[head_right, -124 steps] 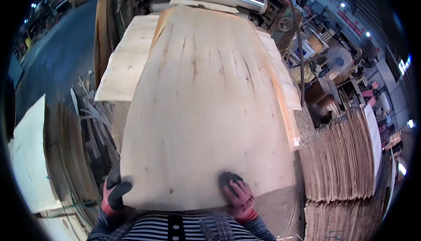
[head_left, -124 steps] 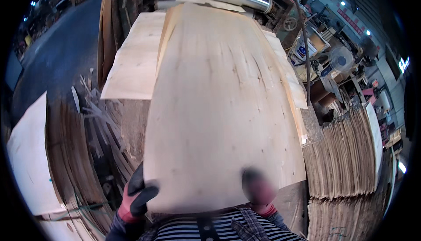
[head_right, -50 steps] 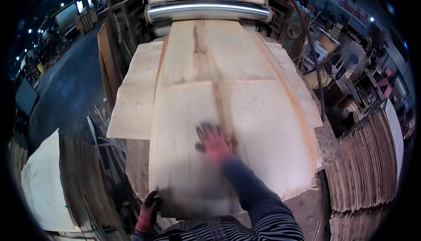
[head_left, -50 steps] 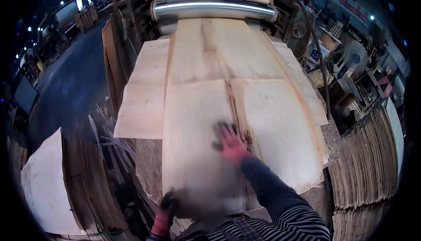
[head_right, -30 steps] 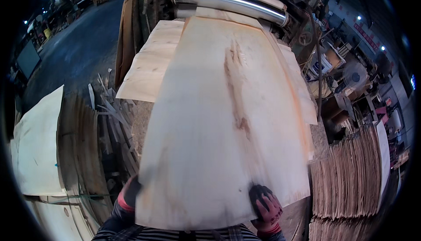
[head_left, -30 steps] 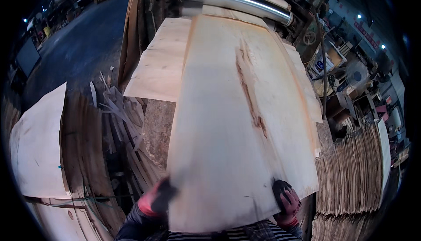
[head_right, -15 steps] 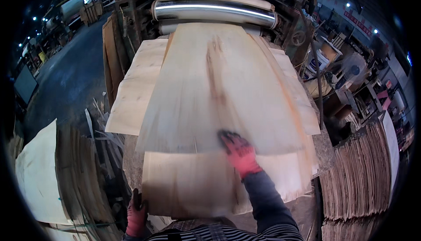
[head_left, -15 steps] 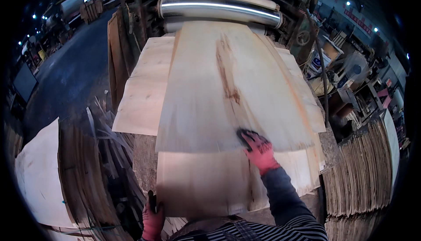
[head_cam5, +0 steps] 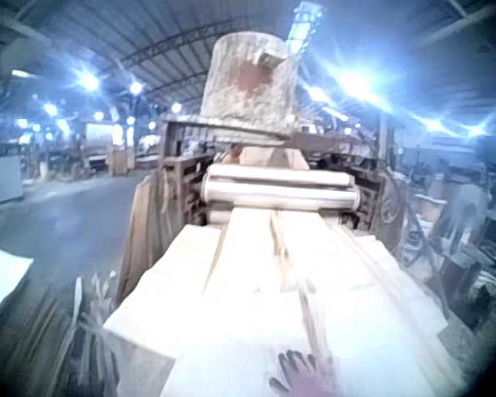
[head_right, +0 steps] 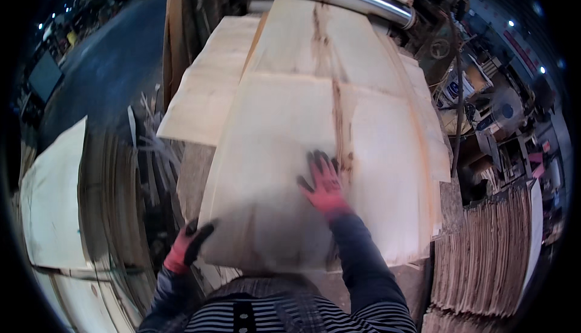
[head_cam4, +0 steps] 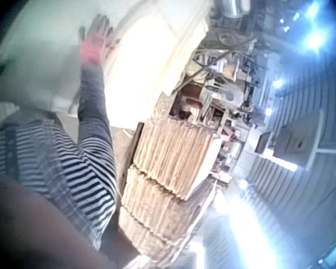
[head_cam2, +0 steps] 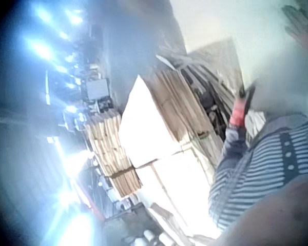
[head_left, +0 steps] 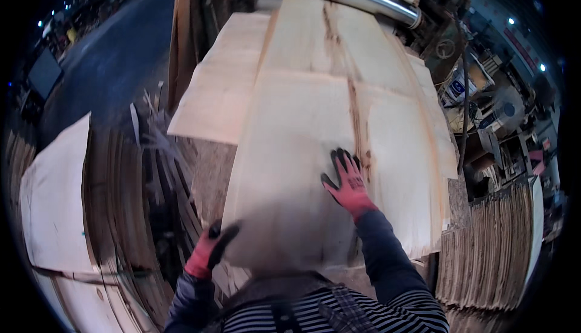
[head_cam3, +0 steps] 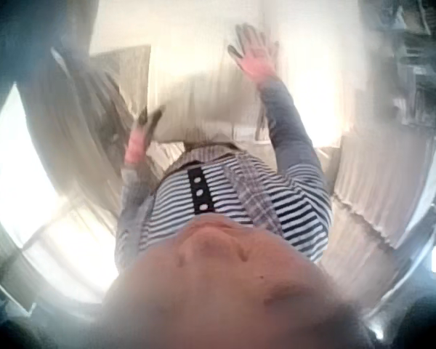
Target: The person repeatedly picks up large wooden planks and feeds them through a roller machine in a workshop. They handle each plank one at a time, guiding it through the rollers and stacking the processed planks nearby.
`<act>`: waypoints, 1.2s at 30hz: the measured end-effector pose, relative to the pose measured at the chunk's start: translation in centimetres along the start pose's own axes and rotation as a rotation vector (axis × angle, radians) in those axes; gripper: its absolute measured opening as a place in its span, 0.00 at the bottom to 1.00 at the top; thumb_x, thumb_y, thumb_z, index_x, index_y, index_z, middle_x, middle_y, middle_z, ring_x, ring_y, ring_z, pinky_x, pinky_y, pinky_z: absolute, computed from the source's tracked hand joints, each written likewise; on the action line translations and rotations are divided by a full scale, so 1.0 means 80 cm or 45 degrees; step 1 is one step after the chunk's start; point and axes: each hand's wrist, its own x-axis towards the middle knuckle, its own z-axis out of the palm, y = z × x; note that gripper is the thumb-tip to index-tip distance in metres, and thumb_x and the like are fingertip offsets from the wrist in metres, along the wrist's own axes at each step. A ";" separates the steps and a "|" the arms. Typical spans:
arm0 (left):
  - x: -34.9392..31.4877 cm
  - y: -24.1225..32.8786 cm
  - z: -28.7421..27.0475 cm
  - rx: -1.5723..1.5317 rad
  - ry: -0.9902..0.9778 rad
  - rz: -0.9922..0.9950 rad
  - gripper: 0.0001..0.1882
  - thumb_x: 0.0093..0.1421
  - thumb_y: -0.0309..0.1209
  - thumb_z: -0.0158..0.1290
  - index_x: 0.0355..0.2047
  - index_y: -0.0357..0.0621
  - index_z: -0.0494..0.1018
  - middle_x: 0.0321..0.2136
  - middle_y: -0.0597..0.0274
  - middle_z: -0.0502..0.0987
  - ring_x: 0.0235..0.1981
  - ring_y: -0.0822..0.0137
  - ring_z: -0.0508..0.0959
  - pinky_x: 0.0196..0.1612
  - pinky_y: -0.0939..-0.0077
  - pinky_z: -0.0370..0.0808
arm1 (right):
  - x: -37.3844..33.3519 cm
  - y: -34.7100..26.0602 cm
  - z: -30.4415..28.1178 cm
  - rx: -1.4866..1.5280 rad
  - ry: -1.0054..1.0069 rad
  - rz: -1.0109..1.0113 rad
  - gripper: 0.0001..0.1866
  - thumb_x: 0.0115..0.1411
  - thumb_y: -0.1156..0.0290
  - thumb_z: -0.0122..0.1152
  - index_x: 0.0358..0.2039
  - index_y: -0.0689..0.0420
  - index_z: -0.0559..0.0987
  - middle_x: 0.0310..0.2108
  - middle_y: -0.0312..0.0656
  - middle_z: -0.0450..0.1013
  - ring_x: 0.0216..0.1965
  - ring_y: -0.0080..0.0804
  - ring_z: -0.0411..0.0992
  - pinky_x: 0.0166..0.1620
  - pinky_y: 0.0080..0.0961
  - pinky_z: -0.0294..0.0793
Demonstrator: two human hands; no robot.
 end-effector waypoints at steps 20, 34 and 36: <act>-0.038 0.072 0.122 0.092 -0.601 0.477 0.31 0.59 0.38 0.41 0.57 0.36 0.46 0.57 0.45 0.51 0.59 0.56 0.52 0.58 0.69 0.50 | -0.291 -0.055 -0.013 -0.008 0.328 -0.019 0.34 0.39 0.57 0.64 0.45 0.64 0.66 0.49 0.59 0.59 0.52 0.59 0.55 0.52 0.55 0.51; -0.016 -0.081 0.073 1.130 0.359 0.350 0.38 0.48 0.36 0.54 0.55 0.35 0.50 0.51 0.39 0.58 0.51 0.43 0.58 0.54 0.58 0.56 | -0.047 0.003 -0.035 -0.071 0.218 -0.079 0.27 0.45 0.66 0.55 0.49 0.49 0.67 0.47 0.44 0.65 0.47 0.40 0.64 0.49 0.37 0.62; -0.014 -0.072 0.079 1.119 0.364 0.284 0.36 0.48 0.37 0.52 0.55 0.36 0.52 0.50 0.40 0.59 0.52 0.43 0.58 0.54 0.58 0.56 | 0.017 0.037 -0.006 -0.148 0.282 -0.041 0.26 0.44 0.66 0.59 0.47 0.50 0.68 0.45 0.41 0.66 0.45 0.39 0.65 0.46 0.33 0.65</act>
